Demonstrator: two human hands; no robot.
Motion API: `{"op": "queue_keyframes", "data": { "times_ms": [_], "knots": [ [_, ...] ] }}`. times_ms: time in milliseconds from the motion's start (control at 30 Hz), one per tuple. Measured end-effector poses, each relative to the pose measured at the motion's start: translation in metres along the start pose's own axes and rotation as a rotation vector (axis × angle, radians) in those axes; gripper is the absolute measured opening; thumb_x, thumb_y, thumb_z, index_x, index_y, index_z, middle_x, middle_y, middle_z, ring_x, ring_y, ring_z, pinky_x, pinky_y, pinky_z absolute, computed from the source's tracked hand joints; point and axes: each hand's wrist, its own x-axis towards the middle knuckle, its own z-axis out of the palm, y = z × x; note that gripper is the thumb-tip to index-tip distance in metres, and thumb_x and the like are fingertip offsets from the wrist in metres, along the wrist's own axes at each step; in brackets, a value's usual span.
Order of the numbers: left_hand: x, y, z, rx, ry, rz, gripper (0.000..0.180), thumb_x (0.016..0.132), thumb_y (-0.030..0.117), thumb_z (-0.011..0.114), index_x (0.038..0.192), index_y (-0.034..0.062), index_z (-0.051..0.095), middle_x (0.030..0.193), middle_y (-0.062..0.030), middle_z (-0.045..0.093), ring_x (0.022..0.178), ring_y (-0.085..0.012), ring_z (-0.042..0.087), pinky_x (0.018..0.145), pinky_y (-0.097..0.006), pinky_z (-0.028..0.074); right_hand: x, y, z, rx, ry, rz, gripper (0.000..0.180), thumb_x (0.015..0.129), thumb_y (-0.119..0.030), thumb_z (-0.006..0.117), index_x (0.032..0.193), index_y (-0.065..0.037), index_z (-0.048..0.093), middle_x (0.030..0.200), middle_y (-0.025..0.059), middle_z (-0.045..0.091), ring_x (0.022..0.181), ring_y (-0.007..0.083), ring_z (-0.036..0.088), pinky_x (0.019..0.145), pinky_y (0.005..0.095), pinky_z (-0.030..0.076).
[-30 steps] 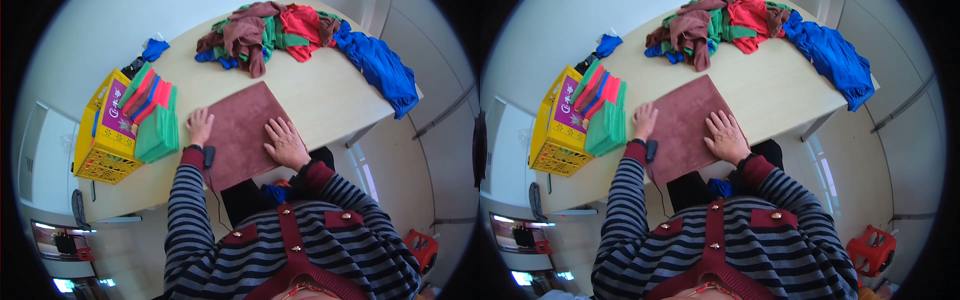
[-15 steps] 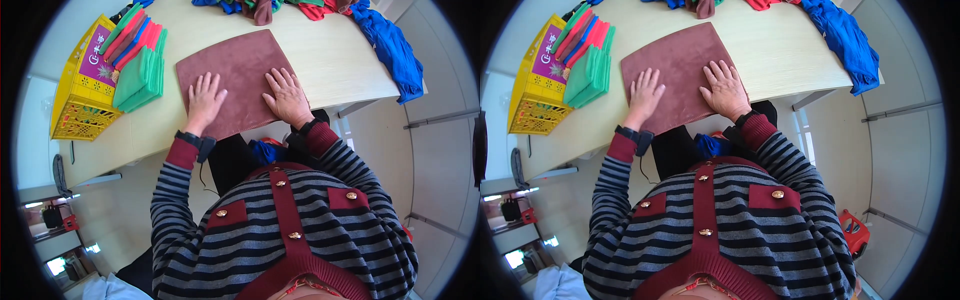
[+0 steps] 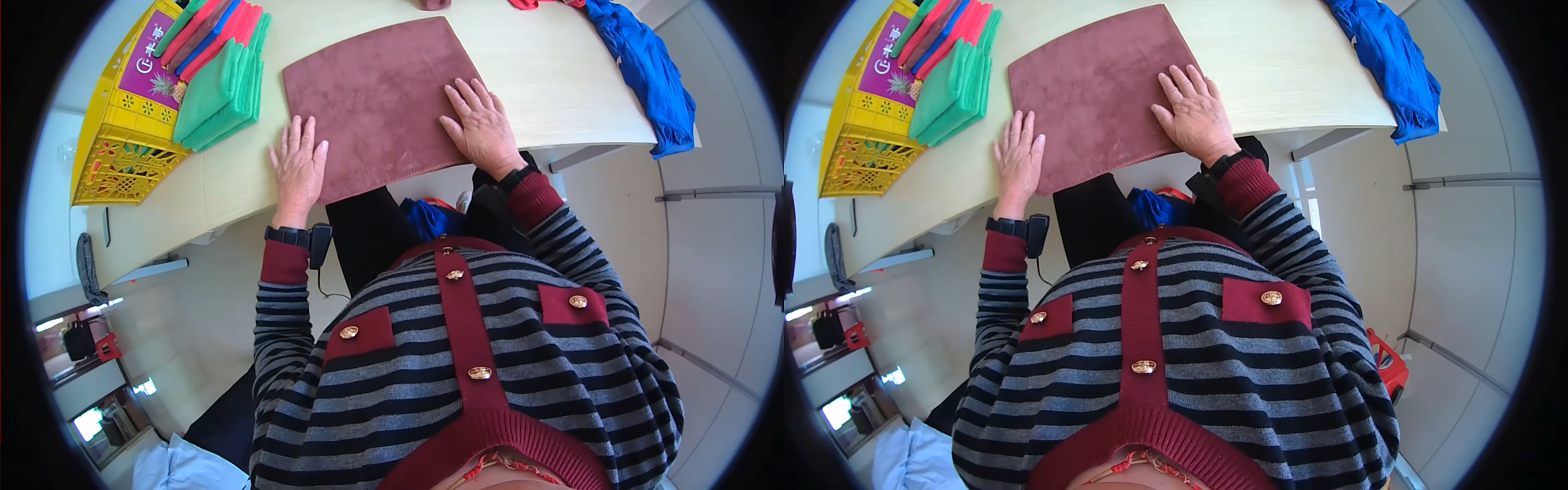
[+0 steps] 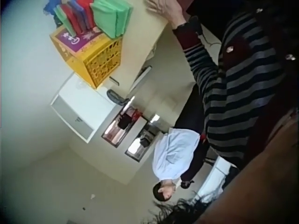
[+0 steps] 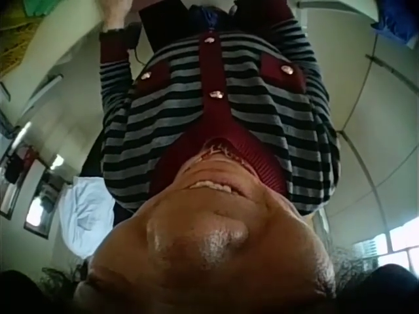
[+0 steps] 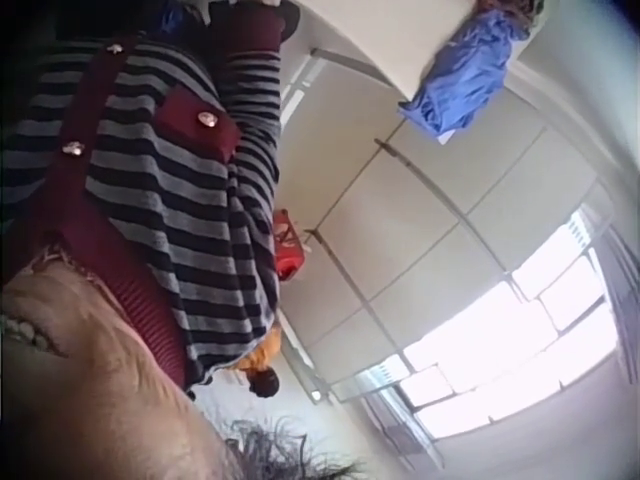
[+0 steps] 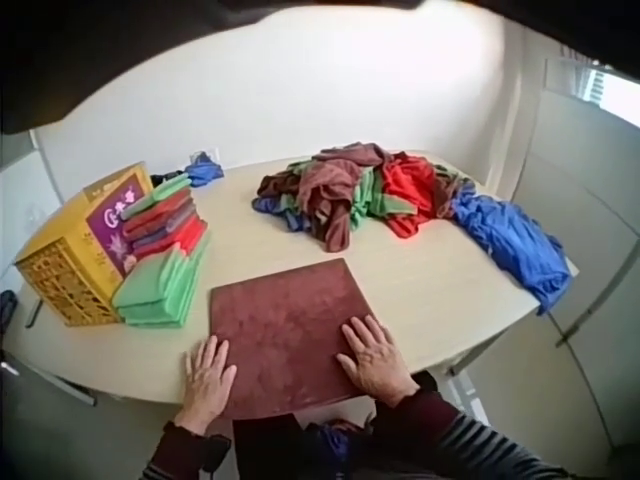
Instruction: The person folds a green cloth and places it on a stack, then picks up a brown cloth, spreads it flat, and folds it into a rectangle.
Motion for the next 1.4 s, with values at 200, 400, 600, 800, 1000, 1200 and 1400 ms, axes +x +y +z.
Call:
{"op": "queue_keyframes", "data": {
  "times_ms": [200,400,600,800,1000,1200,1400],
  "knots": [
    [-0.037,0.003,-0.011,0.038,0.080,0.013,0.057,0.104,0.043,0.046,0.151,0.0107,0.043,0.157,-0.0121,0.039,0.149,-0.0331,0.029,0.122,-0.058,0.013,-0.011,0.022,0.002,-0.035,-0.014,0.063,0.059,0.103,-0.046,0.041,0.152,-0.013,0.042,0.159,0.0112,0.037,0.149,0.0335,0.028,0.122,0.0480,0.022],
    [-0.050,0.060,-0.025,-0.199,0.100,0.242,0.054,0.102,0.041,0.050,0.144,0.0061,0.050,0.153,-0.0163,0.044,0.145,-0.0358,0.035,0.122,-0.054,0.016,0.006,-0.007,-0.014,0.037,0.057,-0.068,0.058,0.103,-0.042,0.047,0.150,-0.008,0.043,0.157,0.0139,0.039,0.149,0.0360,0.028,0.121,0.0508,0.023],
    [0.027,0.058,-0.007,-0.154,0.116,0.176,0.057,0.103,0.043,0.048,0.148,0.0069,0.046,0.156,-0.0178,0.040,0.147,-0.0359,0.032,0.122,-0.052,0.017,0.058,-0.066,0.015,0.145,0.034,-0.149,0.062,0.101,-0.047,0.047,0.150,-0.009,0.042,0.157,0.0141,0.039,0.149,0.0343,0.029,0.121,0.0500,0.022],
    [0.044,0.040,0.016,0.020,-0.018,0.102,0.061,0.105,0.048,0.039,0.155,0.0132,0.036,0.162,-0.0146,0.030,0.151,-0.0327,0.024,0.122,-0.051,0.016,0.070,-0.024,0.022,0.027,-0.034,0.015,0.067,0.103,-0.053,0.038,0.154,-0.011,0.038,0.161,0.0118,0.034,0.151,0.0321,0.025,0.123,0.0485,0.017],
    [0.062,0.039,0.023,0.013,0.006,0.137,0.061,0.105,0.049,0.039,0.156,0.0146,0.035,0.162,-0.0135,0.030,0.151,-0.0326,0.024,0.123,-0.051,0.016,0.066,0.015,0.018,-0.042,-0.034,0.051,0.066,0.104,-0.054,0.035,0.156,-0.013,0.036,0.162,0.0100,0.032,0.152,0.0301,0.023,0.124,0.0468,0.016],
    [0.072,0.036,0.029,0.016,0.016,0.174,0.061,0.105,0.050,0.039,0.156,0.0162,0.035,0.163,-0.0123,0.031,0.151,-0.0319,0.024,0.123,-0.051,0.015,0.059,0.030,0.022,-0.079,-0.063,0.087,0.065,0.105,-0.054,0.031,0.157,-0.016,0.034,0.163,0.0086,0.030,0.153,0.0288,0.021,0.125,0.0457,0.014],
    [0.052,0.037,0.022,-0.063,0.025,0.194,0.064,0.103,0.051,0.042,0.154,0.0129,0.039,0.161,-0.0143,0.033,0.150,-0.0332,0.026,0.123,-0.052,0.014,0.023,0.070,0.016,-0.104,-0.089,0.123,0.066,0.104,-0.056,0.032,0.158,-0.017,0.031,0.164,0.0078,0.029,0.153,0.0287,0.021,0.126,0.0468,0.015]
  ]
}}
